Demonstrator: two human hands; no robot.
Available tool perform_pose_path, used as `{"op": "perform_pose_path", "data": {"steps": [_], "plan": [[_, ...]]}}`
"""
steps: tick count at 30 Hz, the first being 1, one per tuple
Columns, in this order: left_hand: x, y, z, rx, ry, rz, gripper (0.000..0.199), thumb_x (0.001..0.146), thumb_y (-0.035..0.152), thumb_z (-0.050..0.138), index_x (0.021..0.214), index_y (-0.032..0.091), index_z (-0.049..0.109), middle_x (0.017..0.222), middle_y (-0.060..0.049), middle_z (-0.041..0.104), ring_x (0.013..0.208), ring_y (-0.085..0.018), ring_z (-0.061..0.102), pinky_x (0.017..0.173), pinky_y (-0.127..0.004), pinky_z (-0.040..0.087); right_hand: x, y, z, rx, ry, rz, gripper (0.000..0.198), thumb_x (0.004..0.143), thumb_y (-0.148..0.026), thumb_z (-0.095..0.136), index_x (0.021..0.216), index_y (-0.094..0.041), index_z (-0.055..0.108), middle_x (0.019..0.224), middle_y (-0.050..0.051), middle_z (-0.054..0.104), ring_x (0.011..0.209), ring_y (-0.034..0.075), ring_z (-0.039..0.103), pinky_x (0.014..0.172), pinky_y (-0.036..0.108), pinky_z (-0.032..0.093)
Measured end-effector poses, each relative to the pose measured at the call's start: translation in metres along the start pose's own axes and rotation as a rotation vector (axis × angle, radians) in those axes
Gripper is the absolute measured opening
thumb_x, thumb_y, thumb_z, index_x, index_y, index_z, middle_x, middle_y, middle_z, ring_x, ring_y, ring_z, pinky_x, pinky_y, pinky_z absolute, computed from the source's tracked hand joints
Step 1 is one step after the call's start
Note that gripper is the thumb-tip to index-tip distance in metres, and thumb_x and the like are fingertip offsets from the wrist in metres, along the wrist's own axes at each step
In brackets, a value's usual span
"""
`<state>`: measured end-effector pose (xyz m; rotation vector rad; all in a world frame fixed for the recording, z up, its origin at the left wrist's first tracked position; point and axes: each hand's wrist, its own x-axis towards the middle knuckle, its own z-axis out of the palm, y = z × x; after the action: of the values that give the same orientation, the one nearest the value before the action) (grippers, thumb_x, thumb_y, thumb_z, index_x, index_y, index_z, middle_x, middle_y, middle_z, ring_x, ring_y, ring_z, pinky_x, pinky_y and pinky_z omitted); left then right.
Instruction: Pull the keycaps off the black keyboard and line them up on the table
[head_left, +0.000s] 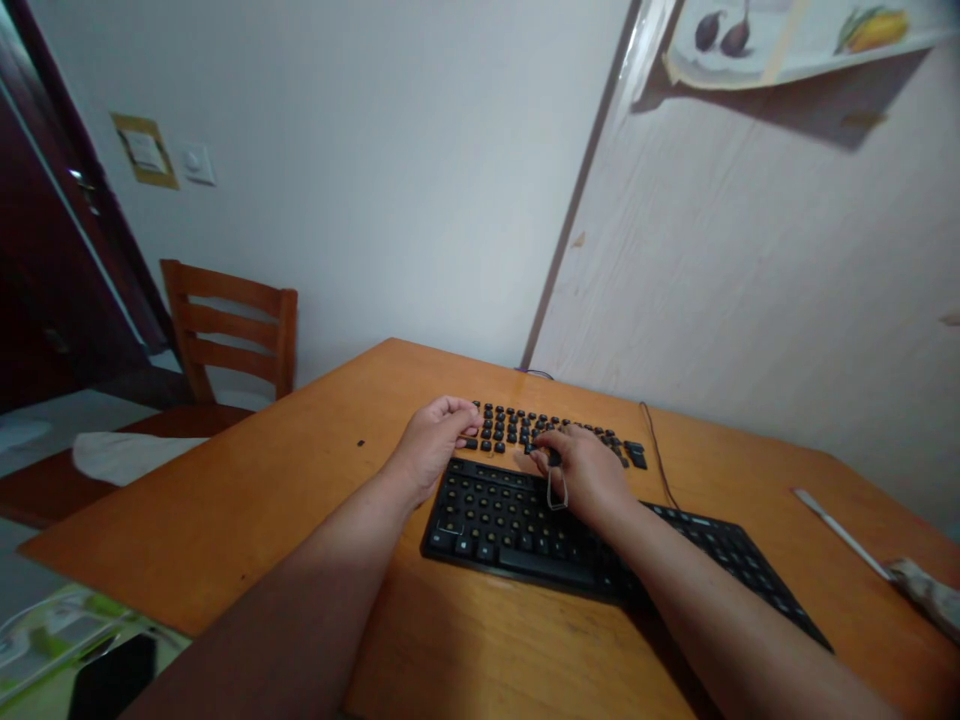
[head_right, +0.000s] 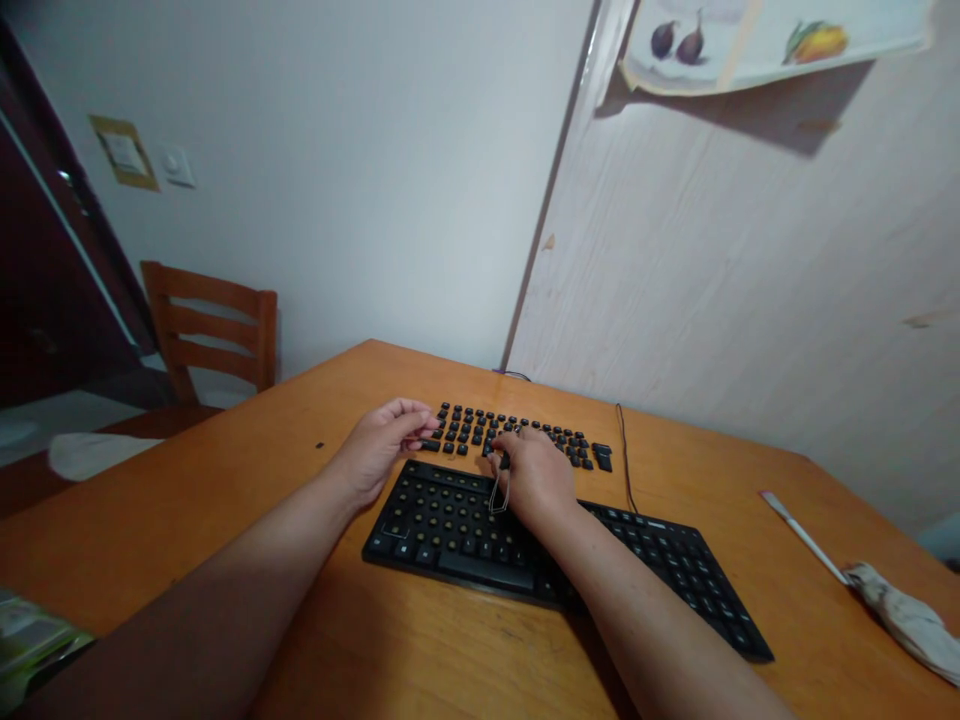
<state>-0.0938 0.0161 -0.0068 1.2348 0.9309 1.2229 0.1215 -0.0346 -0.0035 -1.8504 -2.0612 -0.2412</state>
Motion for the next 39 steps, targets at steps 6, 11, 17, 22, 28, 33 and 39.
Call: {"op": "perform_pose_path", "data": {"steps": [6,11,17,22,28,33,39], "plan": [[0.001,-0.005,-0.001,0.077,0.006,0.008,0.026,0.076,0.039,0.062,0.090,0.017,0.063,0.093,-0.005,0.071,0.083,-0.015,0.063,0.070,-0.025,0.042,0.017,-0.003,0.007,-0.049,-0.118,0.015,0.024,0.088,-0.036,0.058,0.103,-0.027,0.074,0.095,0.008,0.066,0.093,0.023,0.060,0.075,0.030,0.042],[0.002,-0.005,-0.002,0.087,0.000,0.006,0.026,0.076,0.040,0.062,0.090,0.017,0.063,0.093,-0.006,0.071,0.083,-0.015,0.063,0.070,-0.026,0.042,0.028,-0.007,0.013,-0.078,-0.176,0.040,0.025,0.087,-0.038,0.058,0.103,-0.029,0.074,0.099,0.009,0.066,0.095,0.025,0.060,0.075,0.031,0.043],[0.002,-0.004,-0.001,0.092,-0.004,-0.001,0.024,0.076,0.038,0.062,0.088,0.017,0.063,0.091,-0.006,0.071,0.082,-0.015,0.062,0.070,-0.026,0.042,0.031,-0.010,0.018,-0.099,-0.184,0.034,0.026,0.087,-0.039,0.057,0.104,-0.029,0.074,0.097,0.009,0.065,0.094,0.025,0.060,0.073,0.031,0.044],[0.001,-0.003,0.000,0.089,-0.013,-0.007,0.025,0.076,0.039,0.062,0.086,0.016,0.062,0.090,-0.007,0.070,0.080,-0.015,0.061,0.068,-0.026,0.042,0.031,-0.010,0.019,-0.114,-0.190,0.031,0.026,0.087,-0.039,0.057,0.104,-0.029,0.074,0.098,0.008,0.065,0.094,0.025,0.060,0.072,0.032,0.044],[0.001,-0.003,0.001,0.083,-0.013,-0.016,0.025,0.077,0.038,0.063,0.087,0.016,0.061,0.089,-0.006,0.070,0.079,-0.015,0.060,0.068,-0.026,0.041,0.030,-0.012,0.019,-0.107,-0.195,0.033,0.026,0.087,-0.039,0.056,0.103,-0.030,0.074,0.098,0.008,0.065,0.094,0.025,0.060,0.071,0.032,0.043],[0.002,-0.004,0.001,0.069,-0.020,-0.022,0.022,0.077,0.037,0.063,0.086,0.016,0.062,0.087,-0.005,0.070,0.078,-0.014,0.059,0.068,-0.025,0.040,0.031,-0.011,0.019,-0.111,-0.227,0.039,0.028,0.088,-0.042,0.055,0.105,-0.031,0.073,0.098,0.008,0.065,0.094,0.025,0.060,0.072,0.032,0.044],[0.002,-0.005,0.001,0.072,-0.020,-0.020,0.020,0.078,0.035,0.062,0.085,0.017,0.061,0.086,-0.005,0.069,0.077,-0.014,0.058,0.067,-0.025,0.040,0.031,-0.010,0.020,-0.111,-0.223,0.028,0.029,0.088,-0.043,0.054,0.106,-0.032,0.073,0.099,0.007,0.065,0.095,0.025,0.060,0.073,0.032,0.043]]}}
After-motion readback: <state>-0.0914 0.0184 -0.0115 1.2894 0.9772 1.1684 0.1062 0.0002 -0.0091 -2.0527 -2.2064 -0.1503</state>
